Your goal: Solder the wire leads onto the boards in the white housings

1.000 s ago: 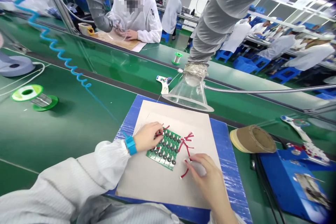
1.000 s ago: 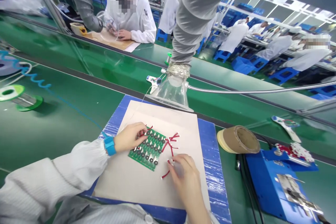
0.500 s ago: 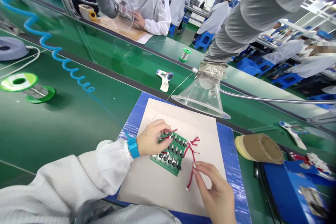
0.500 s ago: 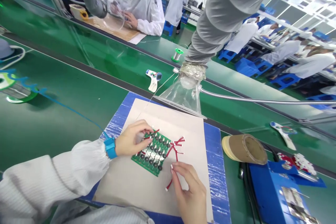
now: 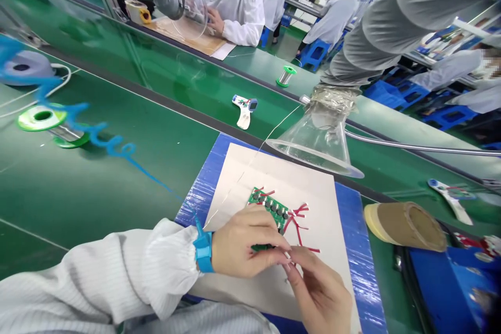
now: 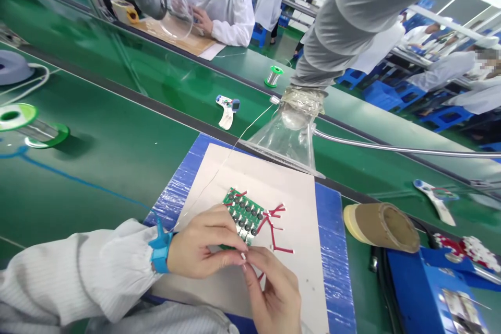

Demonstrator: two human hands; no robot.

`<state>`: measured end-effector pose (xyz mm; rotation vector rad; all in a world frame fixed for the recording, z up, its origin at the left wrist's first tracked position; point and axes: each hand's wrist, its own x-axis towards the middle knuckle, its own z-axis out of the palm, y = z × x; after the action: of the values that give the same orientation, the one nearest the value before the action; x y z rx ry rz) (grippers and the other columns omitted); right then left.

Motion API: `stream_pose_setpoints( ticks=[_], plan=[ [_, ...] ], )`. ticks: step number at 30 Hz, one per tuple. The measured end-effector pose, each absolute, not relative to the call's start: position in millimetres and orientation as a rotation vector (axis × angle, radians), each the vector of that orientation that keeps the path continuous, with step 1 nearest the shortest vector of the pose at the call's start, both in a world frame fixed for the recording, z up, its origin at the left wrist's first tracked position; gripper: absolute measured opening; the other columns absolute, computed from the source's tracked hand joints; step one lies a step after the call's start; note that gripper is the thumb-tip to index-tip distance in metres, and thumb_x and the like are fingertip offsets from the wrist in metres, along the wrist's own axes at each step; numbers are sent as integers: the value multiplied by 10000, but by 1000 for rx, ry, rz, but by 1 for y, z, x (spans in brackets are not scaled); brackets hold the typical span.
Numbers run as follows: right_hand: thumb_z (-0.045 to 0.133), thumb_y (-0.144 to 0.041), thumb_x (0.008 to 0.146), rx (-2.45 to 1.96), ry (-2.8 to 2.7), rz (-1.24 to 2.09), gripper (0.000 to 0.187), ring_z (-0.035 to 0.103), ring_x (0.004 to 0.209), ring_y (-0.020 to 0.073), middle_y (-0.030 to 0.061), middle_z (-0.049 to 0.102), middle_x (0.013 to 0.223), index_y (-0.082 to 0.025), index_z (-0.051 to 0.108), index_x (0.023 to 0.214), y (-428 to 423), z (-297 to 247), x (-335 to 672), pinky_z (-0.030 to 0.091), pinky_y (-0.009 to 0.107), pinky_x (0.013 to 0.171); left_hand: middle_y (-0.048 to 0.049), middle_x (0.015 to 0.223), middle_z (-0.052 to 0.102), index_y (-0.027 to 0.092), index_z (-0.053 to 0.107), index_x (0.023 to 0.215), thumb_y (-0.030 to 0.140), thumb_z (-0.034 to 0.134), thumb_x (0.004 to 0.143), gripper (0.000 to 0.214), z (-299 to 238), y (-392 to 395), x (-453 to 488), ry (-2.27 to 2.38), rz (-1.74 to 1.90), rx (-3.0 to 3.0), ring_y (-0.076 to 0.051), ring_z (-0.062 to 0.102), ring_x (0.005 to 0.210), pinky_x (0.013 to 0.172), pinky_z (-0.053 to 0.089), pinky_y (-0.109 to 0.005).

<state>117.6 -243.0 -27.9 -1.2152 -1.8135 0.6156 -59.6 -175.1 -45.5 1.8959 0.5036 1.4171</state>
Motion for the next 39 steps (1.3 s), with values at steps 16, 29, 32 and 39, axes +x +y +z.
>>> stream_pose_setpoints(
  ticks=[16, 29, 32, 39],
  plan=[
    [670, -197, 842, -1414, -1864, 459, 112, 631, 737, 135, 23, 668, 833, -237, 716, 936, -212, -48, 138, 532, 249, 642, -34, 727, 680, 163, 658, 769, 473, 846, 635, 386, -38, -118, -101, 773, 773, 2273, -183, 630, 689, 696, 460, -293],
    [561, -591, 829, -1932, -1926, 771, 388, 695, 671, 173, 24, 738, 794, -233, 706, 853, -198, -59, 171, 556, 237, 607, -95, 835, 754, 135, 698, 799, 332, 714, 823, 199, -48, -121, -88, 1023, 167, 2554, -235, 687, 803, 791, 367, -373],
    [550, -597, 854, -1951, -2003, 844, 391, 695, 651, 156, 1, 742, 796, -247, 724, 868, -216, -47, 170, 553, 215, 610, -88, 873, 749, 129, 679, 800, 357, 740, 817, 237, -54, -113, -91, 1102, 294, 2500, -235, 677, 835, 811, 338, -370],
    [548, -361, 945, -1486, -2378, 33, 227, 670, 667, 123, 19, 737, 880, -211, 690, 1039, -211, -4, 140, 497, 215, 621, -52, 883, 721, 135, 664, 812, 418, 776, 783, 306, -65, -106, -87, 1128, 448, 2396, -210, 634, 853, 860, 309, -362]
  ],
)
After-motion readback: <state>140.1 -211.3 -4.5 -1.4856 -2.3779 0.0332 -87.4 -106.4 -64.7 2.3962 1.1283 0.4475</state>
